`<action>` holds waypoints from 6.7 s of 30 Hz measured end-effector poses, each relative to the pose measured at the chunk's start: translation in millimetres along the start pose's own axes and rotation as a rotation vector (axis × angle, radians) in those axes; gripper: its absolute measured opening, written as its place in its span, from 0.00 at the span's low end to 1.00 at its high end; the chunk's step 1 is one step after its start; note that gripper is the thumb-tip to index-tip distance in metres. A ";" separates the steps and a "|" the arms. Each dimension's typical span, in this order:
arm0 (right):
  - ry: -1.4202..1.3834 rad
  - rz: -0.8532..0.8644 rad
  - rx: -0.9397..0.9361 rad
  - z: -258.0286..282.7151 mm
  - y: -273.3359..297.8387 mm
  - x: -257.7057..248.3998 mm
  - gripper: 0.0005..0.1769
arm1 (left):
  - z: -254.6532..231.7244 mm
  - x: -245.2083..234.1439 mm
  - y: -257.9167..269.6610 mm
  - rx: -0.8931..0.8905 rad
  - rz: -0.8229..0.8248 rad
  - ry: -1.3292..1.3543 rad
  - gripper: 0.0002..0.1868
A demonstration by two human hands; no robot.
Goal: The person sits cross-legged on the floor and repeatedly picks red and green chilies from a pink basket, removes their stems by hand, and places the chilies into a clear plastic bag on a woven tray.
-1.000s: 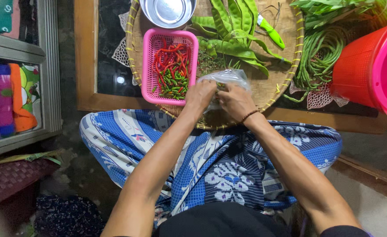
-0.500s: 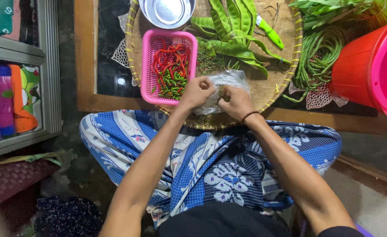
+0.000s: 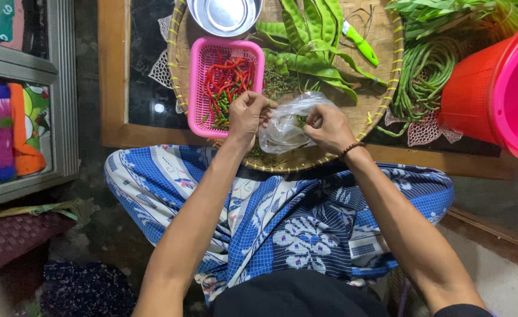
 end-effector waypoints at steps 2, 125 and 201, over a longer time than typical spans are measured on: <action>-0.078 0.058 0.018 9.8 -0.5 -5.0 0.08 | -0.4 0.9 3.3 -0.033 -0.001 0.032 0.08; 0.248 -0.151 -0.236 79.3 -80.2 14.0 0.09 | -77.3 -7.9 -0.1 0.321 -0.051 -0.732 0.10; -0.550 -0.138 -0.042 96.8 25.7 -18.2 0.08 | -48.2 44.8 68.4 0.245 0.158 -0.581 0.09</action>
Point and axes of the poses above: each hand's wrist, its own y-axis away from the middle knuckle, its own x-axis out of the palm, z = x × y, the point moved 6 cm from there along -y, towards the middle knuckle, and after that the axes turned 8 degrees about y, right-handed, at the moved point
